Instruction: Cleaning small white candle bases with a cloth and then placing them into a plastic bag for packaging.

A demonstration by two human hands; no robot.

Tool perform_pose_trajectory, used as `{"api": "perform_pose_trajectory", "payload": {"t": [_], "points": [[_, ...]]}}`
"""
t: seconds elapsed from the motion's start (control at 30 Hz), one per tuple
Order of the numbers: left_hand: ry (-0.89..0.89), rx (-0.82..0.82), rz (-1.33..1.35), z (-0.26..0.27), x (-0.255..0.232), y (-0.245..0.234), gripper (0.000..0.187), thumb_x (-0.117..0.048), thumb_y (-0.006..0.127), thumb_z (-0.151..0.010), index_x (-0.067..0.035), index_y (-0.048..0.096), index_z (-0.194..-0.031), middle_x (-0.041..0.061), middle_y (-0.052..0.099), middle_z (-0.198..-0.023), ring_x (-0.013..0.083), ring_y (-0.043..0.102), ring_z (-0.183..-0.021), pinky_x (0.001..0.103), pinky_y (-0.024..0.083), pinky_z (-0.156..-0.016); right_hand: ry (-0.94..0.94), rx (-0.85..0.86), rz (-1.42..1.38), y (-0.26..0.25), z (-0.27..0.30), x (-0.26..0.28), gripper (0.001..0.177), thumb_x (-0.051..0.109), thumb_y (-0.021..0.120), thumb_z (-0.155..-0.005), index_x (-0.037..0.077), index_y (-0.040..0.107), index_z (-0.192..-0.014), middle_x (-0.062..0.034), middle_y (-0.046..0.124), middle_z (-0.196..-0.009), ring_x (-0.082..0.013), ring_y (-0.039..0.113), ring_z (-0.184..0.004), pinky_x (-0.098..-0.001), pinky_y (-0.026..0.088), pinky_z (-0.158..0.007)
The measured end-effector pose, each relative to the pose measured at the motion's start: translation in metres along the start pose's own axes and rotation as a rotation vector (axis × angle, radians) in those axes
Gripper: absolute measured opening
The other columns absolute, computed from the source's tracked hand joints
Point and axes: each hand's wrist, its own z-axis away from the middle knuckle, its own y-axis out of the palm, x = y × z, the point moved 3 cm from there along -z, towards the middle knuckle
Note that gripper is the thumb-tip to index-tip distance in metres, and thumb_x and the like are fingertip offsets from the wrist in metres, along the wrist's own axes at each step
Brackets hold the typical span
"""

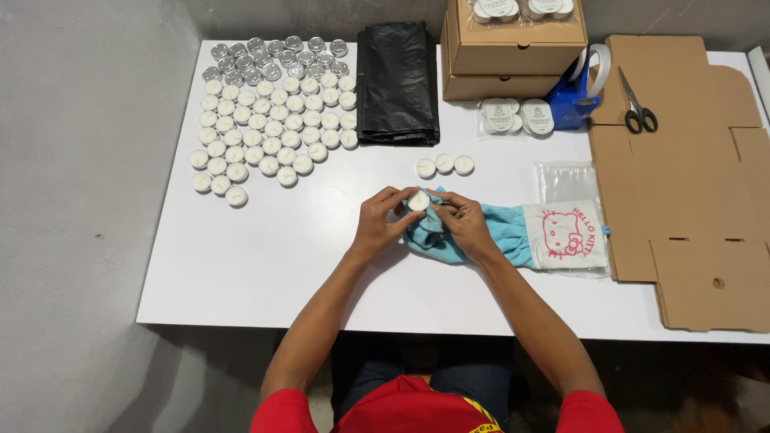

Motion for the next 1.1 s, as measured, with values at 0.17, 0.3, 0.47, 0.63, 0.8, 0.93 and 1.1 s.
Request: {"api": "perform_pose_trajectory", "payload": {"t": [0.17,0.3,0.47,0.63,0.8,0.93,1.1], "points": [[-0.005,-0.003,0.003,0.002,0.004,0.001,0.039,-0.019,0.086,-0.081,-0.006,0.075,-0.116,0.008,0.071,-0.081,0.017,0.066,-0.061,0.03,0.054,-0.059,0.011,0.016,-0.057,0.009,0.002,0.01,0.03,0.004,0.064,-0.1,0.002,0.067,-0.129,-0.0094,0.076,-0.077,-0.0028,0.061,-0.073,-0.0222,0.052,-0.069],[-0.004,-0.017,0.008,0.002,0.003,0.002,0.04,-0.018,0.087,-0.08,-0.006,0.075,-0.116,0.008,0.071,-0.082,0.0167,0.066,-0.062,0.029,0.054,-0.059,0.031,-0.021,-0.067,-0.002,-0.003,-0.008,0.021,0.003,0.064,-0.099,0.001,0.07,-0.119,-0.0079,0.075,-0.072,-0.0018,0.058,-0.068,-0.0219,0.051,-0.065],[0.002,-0.01,0.005,0.003,0.004,0.002,0.041,-0.019,0.087,-0.08,-0.007,0.075,-0.117,0.009,0.071,-0.083,0.0167,0.065,-0.06,0.029,0.054,-0.058,0.018,0.041,-0.091,0.017,0.006,0.033,0.034,0.004,0.064,-0.099,0.002,0.065,-0.133,-0.0049,0.073,-0.07,-0.0012,0.058,-0.068,-0.0195,0.049,-0.066],[0.02,-0.014,0.011,0.002,0.003,0.002,0.042,-0.019,0.087,-0.08,-0.008,0.075,-0.119,0.009,0.071,-0.083,0.0159,0.062,-0.058,0.028,0.052,-0.054,-0.025,-0.001,-0.005,-0.003,-0.001,0.002,0.027,0.003,0.066,-0.098,0.003,0.071,-0.125,-0.011,0.075,-0.07,-0.001,0.056,-0.068,-0.0188,0.046,-0.061],[0.045,0.002,0.03,0.001,0.002,0.001,0.043,-0.019,0.087,-0.08,-0.009,0.075,-0.12,0.008,0.072,-0.085,0.0163,0.063,-0.059,0.027,0.052,-0.053,0.128,0.096,-0.408,0.041,0.014,0.069,0.038,0.003,0.059,-0.1,0.003,0.059,-0.138,-0.0104,0.078,-0.094,-0.013,0.072,-0.086,-0.0289,0.059,-0.079],[0.059,0.002,0.034,-0.002,0.0,0.004,0.042,-0.019,0.086,-0.081,-0.009,0.075,-0.12,0.007,0.072,-0.085,0.0153,0.063,-0.059,0.026,0.052,-0.053,0.186,0.14,-0.548,0.019,0.004,0.023,0.036,0.006,0.06,-0.099,0.003,0.058,-0.135,-0.0144,0.077,-0.1,-0.0179,0.074,-0.092,-0.0334,0.062,-0.083],[0.037,-0.019,0.033,0.002,0.004,0.001,0.042,-0.018,0.086,-0.081,-0.009,0.075,-0.12,0.007,0.072,-0.085,0.0145,0.062,-0.058,0.026,0.051,-0.053,0.12,0.069,-0.374,0.001,-0.003,-0.022,0.022,0.003,0.06,-0.101,0.005,0.059,-0.122,-0.0127,0.078,-0.092,-0.0137,0.074,-0.082,-0.0295,0.061,-0.073]]}}
